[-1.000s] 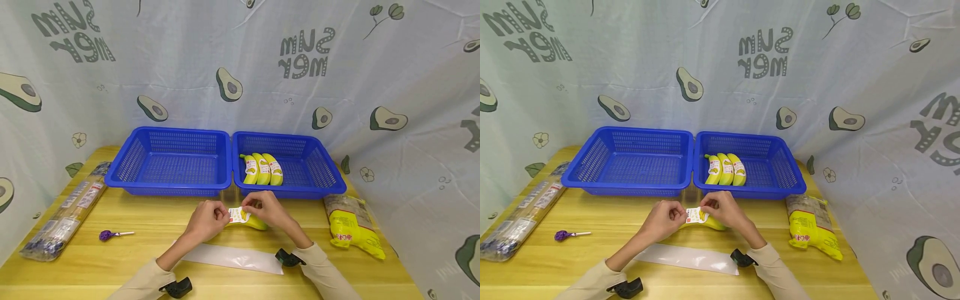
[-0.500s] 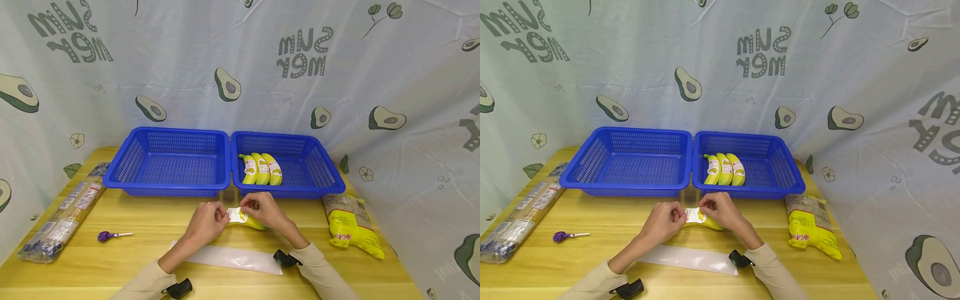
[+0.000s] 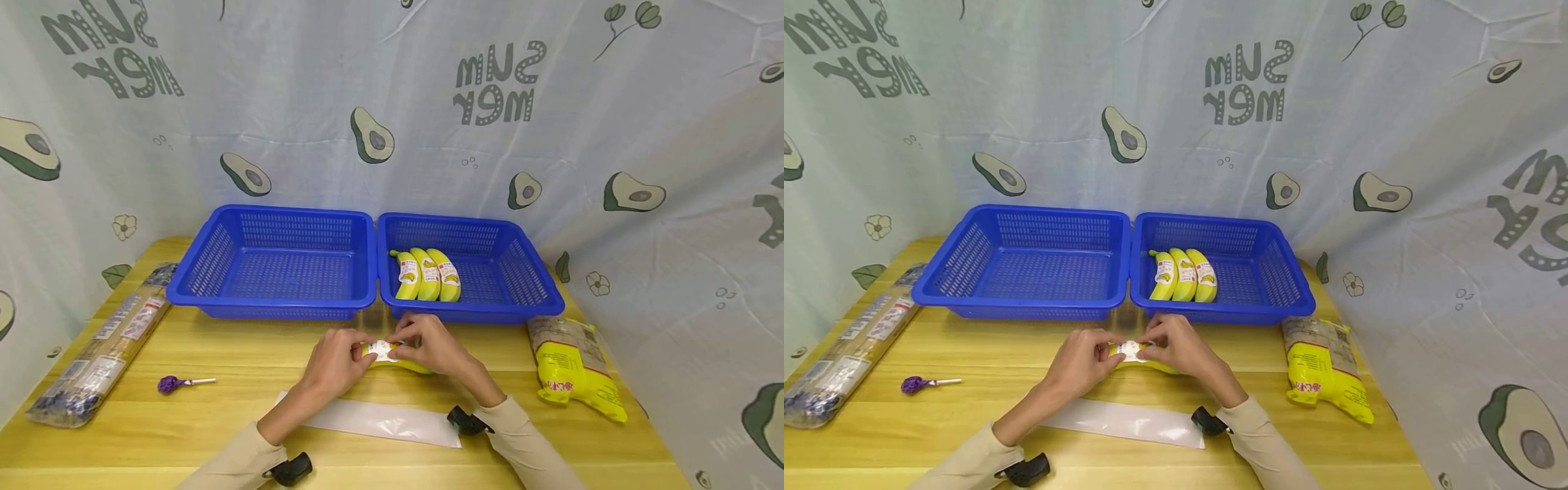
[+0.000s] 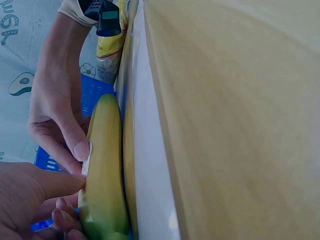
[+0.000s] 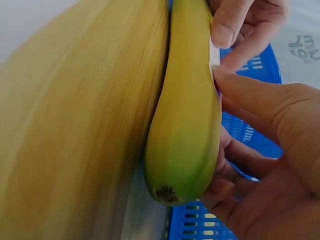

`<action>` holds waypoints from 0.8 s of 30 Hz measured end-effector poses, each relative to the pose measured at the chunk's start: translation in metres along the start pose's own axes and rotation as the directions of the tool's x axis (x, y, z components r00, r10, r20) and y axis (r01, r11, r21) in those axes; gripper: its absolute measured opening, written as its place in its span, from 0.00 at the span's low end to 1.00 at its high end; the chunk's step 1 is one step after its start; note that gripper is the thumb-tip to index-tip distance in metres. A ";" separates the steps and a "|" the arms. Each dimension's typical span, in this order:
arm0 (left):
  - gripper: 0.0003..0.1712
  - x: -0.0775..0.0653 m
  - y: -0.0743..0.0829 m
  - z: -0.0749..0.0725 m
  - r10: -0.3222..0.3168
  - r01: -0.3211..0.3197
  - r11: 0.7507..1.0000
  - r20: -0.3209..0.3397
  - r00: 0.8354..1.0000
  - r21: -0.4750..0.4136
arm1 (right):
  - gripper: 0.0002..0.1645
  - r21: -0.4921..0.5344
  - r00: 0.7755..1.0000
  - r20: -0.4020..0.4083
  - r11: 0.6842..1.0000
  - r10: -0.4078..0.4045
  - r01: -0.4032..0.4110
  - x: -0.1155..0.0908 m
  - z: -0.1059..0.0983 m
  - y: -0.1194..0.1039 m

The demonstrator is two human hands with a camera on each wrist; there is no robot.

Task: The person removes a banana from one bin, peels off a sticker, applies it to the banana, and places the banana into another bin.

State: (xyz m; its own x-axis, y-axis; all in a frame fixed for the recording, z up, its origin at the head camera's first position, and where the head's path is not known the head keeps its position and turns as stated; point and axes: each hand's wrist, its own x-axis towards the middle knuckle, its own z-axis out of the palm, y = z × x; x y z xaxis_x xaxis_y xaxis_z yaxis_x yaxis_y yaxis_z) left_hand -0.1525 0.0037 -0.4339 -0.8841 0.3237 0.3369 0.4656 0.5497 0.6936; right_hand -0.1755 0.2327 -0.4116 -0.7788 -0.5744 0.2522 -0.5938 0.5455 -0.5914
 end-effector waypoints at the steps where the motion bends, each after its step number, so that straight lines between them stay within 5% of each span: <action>1: 0.11 0.000 0.000 -0.001 -0.001 0.002 1.000 0.009 1.000 -0.003 | 0.11 -0.004 1.000 0.008 1.000 0.003 -0.003 0.000 -0.001 0.000; 6: 0.12 0.002 0.000 -0.003 0.007 -0.006 1.000 0.051 0.999 -0.009 | 0.14 -0.032 0.998 0.054 0.999 0.032 -0.030 -0.004 -0.007 0.001; 17: 0.22 -0.001 0.000 -0.016 -0.049 0.029 0.986 0.123 0.991 0.163 | 0.20 -0.057 0.978 0.201 0.998 0.046 -0.036 -0.008 -0.021 0.005; 24: 0.23 -0.002 0.003 -0.021 -0.041 0.015 0.982 0.134 0.990 0.189 | 0.20 0.035 0.967 0.255 0.999 0.010 -0.019 -0.006 -0.029 0.002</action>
State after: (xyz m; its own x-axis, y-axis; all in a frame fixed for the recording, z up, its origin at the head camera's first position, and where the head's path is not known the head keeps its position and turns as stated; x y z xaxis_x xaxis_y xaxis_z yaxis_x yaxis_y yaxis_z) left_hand -0.1506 -0.0117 -0.4187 -0.8890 0.4015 0.2200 0.4516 0.6899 0.5657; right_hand -0.1777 0.2551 -0.3920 -0.7072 -0.7058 0.0429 -0.5715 0.5347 -0.6225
